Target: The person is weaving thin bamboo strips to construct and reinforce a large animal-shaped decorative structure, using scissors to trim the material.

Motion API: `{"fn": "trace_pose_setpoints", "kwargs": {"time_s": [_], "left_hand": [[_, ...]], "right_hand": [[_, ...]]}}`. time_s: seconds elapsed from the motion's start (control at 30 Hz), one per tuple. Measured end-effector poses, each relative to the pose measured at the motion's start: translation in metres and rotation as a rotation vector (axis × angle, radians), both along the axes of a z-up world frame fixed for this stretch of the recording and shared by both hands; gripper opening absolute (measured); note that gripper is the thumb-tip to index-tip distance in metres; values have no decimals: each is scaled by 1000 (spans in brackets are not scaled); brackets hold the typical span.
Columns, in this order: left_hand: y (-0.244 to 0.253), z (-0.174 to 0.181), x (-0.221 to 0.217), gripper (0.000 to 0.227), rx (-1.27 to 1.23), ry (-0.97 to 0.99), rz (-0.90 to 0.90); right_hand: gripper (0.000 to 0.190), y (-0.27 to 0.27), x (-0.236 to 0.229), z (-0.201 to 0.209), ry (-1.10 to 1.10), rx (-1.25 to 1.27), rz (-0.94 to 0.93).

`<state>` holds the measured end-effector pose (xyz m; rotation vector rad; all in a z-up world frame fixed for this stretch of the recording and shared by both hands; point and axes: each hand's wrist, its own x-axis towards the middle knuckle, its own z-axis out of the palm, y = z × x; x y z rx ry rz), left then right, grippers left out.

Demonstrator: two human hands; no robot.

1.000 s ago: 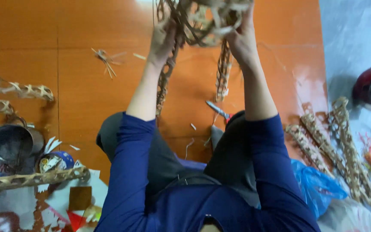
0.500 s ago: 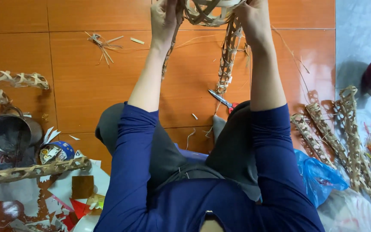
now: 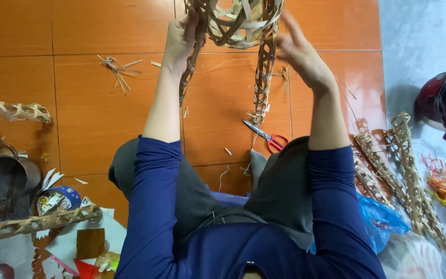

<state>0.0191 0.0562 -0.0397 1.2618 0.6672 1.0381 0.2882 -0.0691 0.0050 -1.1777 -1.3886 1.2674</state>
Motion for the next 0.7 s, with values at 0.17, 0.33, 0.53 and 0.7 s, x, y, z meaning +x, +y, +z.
{"fn": "trace_pose_setpoints", "kwargs": {"time_s": [0.17, 0.33, 0.53, 0.7], "left_hand": [[2, -12, 1, 62, 91, 16, 30], [7, -17, -2, 44, 180, -54, -8], [11, -32, -2, 37, 205, -79, -6], [-2, -5, 2, 33, 91, -20, 3]], "right_hand": [[53, -12, -27, -9, -447, -201, -76], [21, -4, -24, -23, -562, -75, -149], [24, 7, -16, -41, -672, -37, -157], [36, 14, -10, -35, -403, -51, -120]]}}
